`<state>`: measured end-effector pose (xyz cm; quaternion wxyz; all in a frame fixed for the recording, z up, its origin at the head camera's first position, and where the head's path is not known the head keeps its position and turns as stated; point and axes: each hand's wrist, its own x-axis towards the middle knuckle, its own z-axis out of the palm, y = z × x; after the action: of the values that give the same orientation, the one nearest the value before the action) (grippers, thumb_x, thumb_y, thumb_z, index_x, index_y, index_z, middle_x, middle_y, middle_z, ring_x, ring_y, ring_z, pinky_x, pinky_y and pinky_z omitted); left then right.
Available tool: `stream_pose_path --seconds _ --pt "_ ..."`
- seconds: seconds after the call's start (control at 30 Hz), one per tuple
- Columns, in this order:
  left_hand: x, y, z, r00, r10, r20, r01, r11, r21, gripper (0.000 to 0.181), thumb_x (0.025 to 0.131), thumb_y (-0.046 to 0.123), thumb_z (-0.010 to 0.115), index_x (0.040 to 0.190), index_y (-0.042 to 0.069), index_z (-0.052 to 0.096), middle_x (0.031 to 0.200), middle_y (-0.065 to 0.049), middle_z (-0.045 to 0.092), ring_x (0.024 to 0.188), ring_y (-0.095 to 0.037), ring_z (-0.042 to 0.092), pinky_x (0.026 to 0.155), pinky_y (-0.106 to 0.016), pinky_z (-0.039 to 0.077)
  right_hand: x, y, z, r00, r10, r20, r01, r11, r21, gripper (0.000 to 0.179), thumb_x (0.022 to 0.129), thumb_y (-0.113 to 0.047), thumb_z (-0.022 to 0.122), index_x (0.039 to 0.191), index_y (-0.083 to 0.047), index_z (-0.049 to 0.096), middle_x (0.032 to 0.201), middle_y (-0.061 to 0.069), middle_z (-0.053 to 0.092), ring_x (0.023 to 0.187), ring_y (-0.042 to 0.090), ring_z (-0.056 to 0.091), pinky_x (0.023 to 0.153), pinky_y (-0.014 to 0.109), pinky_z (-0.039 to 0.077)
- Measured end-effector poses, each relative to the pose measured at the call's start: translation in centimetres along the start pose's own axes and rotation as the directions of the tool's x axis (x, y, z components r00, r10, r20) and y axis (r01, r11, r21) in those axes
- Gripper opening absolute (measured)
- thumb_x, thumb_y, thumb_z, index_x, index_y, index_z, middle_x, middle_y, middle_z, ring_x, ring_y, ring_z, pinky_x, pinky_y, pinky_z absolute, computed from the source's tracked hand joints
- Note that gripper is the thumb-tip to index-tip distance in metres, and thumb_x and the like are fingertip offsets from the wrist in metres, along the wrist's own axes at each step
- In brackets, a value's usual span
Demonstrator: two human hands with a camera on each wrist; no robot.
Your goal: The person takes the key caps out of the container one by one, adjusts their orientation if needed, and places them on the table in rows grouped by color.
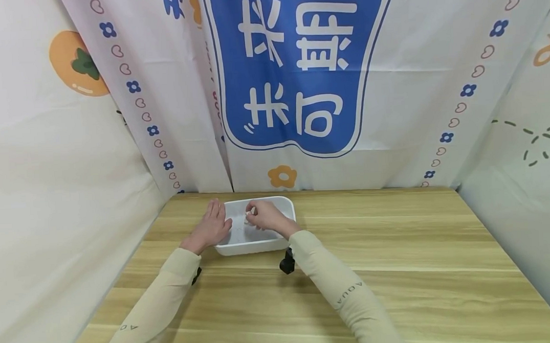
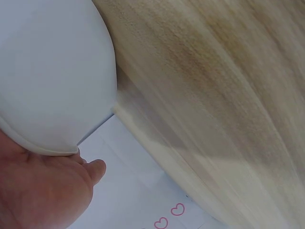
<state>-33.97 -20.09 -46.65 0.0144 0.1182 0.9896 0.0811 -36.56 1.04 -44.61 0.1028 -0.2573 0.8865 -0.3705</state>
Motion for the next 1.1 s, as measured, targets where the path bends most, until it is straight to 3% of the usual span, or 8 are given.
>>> stream_pose_path --seconds 0.23,0.57,1.1 --pt "-0.1 0.2 -0.2 1.0 -0.001 -0.001 0.001 1.0 -0.004 0.069 0.105 0.034 0.031 0.152 -0.012 0.012 0.161 -0.029 -0.003 0.151 -0.044 0.001 0.125 -0.052 0.009 -1.0 -0.5 -1.3 0.999 -0.032 0.007 0.032 0.999 -0.016 0.034 0.097 -0.022 0.059 0.127 -0.005 0.06 0.084 0.005 0.069 0.065 0.016 0.066 0.055 0.027 0.057" --pt "-0.1 0.1 -0.4 1.0 0.005 0.014 -0.005 1.0 0.002 0.07 0.104 0.034 0.03 0.152 -0.012 0.008 0.161 -0.029 -0.006 0.151 -0.044 -0.002 0.125 -0.052 0.008 -3.0 -1.2 -3.1 0.997 -0.08 -0.023 0.079 0.997 -0.025 0.028 0.098 -0.023 0.058 0.12 -0.006 0.062 0.087 0.017 0.071 0.063 0.019 0.067 0.051 0.027 0.055" --pt "-0.1 -0.1 -0.3 0.999 -0.007 0.033 0.008 1.0 -0.026 0.069 0.105 0.034 0.029 0.152 -0.011 0.006 0.161 -0.028 -0.009 0.151 -0.041 -0.008 0.125 -0.05 0.002 -6.5 -0.7 -4.7 0.99 -0.132 -0.049 0.128 0.989 -0.075 0.021 0.097 -0.021 0.06 0.116 -0.012 0.062 0.072 -0.001 0.064 0.059 0.016 0.064 0.052 0.025 0.053"
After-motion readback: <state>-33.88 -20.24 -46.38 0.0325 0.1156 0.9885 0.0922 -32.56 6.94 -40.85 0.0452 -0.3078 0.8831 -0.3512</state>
